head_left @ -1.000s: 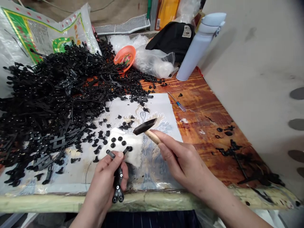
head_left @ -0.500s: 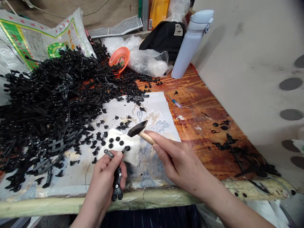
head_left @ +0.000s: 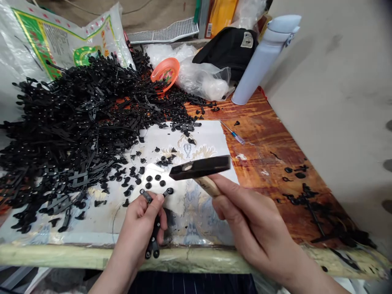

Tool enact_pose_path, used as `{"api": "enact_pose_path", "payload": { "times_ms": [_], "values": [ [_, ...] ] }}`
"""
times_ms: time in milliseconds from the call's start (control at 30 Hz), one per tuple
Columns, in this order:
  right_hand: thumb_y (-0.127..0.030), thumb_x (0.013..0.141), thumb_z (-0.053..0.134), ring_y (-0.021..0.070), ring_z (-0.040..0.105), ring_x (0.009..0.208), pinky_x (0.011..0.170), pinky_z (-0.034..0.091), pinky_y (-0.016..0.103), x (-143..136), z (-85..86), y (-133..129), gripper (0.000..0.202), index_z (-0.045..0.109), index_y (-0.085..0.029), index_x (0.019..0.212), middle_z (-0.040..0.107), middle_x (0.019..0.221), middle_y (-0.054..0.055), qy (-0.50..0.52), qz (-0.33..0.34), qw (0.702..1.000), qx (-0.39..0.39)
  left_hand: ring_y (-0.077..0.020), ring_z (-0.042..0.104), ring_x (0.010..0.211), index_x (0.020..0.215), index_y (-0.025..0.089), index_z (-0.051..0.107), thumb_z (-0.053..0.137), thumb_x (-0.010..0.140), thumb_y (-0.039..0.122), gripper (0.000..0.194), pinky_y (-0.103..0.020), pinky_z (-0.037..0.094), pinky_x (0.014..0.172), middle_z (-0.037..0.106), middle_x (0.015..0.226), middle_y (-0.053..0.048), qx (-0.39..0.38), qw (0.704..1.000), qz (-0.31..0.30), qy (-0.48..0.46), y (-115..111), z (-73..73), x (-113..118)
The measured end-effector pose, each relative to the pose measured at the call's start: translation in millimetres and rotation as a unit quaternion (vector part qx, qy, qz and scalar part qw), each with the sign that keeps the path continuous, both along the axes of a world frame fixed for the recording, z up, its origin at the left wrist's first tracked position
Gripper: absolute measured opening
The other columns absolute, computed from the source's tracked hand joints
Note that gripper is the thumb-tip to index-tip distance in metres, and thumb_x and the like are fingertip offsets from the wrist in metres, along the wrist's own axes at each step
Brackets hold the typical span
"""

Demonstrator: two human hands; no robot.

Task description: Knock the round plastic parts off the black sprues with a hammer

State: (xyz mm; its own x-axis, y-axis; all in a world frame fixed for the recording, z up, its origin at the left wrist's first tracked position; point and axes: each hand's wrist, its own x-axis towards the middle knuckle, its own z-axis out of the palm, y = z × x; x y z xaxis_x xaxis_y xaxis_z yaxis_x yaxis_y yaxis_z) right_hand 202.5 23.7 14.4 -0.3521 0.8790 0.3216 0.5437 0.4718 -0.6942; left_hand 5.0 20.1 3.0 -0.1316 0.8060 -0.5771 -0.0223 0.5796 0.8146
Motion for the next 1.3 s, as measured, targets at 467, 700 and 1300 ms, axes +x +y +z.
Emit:
{"api": "enact_pose_path", "payload": {
  "times_ms": [467,700,1300],
  "values": [
    [-0.014,0.090,0.032,0.0215,0.067,0.064,0.055,0.053,0.034,-7.8,-1.5,5.0,0.048,0.045,-0.015,0.136,0.071,0.088,0.012,-0.196,0.062,0.977,-0.051,-0.0061,0.036,0.023,0.059,0.021,0.044,0.059,0.079,0.045,0.034,-0.019,0.026,0.031,0.048,0.037,0.008,-0.011,1.000,-0.005,0.005,2.8,2.4,-0.6],
    [-0.013,0.091,0.035,0.0185,0.067,0.071,0.060,0.054,0.030,-6.1,3.3,3.5,0.050,0.039,-0.019,0.140,0.071,0.094,0.009,-0.092,0.040,0.995,-0.026,-0.0071,0.038,0.022,0.061,0.022,0.043,0.056,0.081,0.041,0.030,-0.019,0.028,0.032,0.050,0.036,0.008,-0.018,0.995,-0.078,0.053,8.0,3.1,-7.7],
    [-0.017,0.094,0.035,0.0186,0.068,0.078,0.071,0.054,0.032,4.7,10.7,19.3,0.044,0.046,-0.021,0.136,0.072,0.099,0.009,-0.122,0.079,0.988,-0.051,-0.0069,0.038,0.022,0.059,0.021,0.046,0.055,0.081,0.042,0.032,-0.018,0.028,0.031,0.053,0.037,0.006,-0.038,0.988,-0.122,0.086,15.4,4.6,-15.5]
  ]
}}
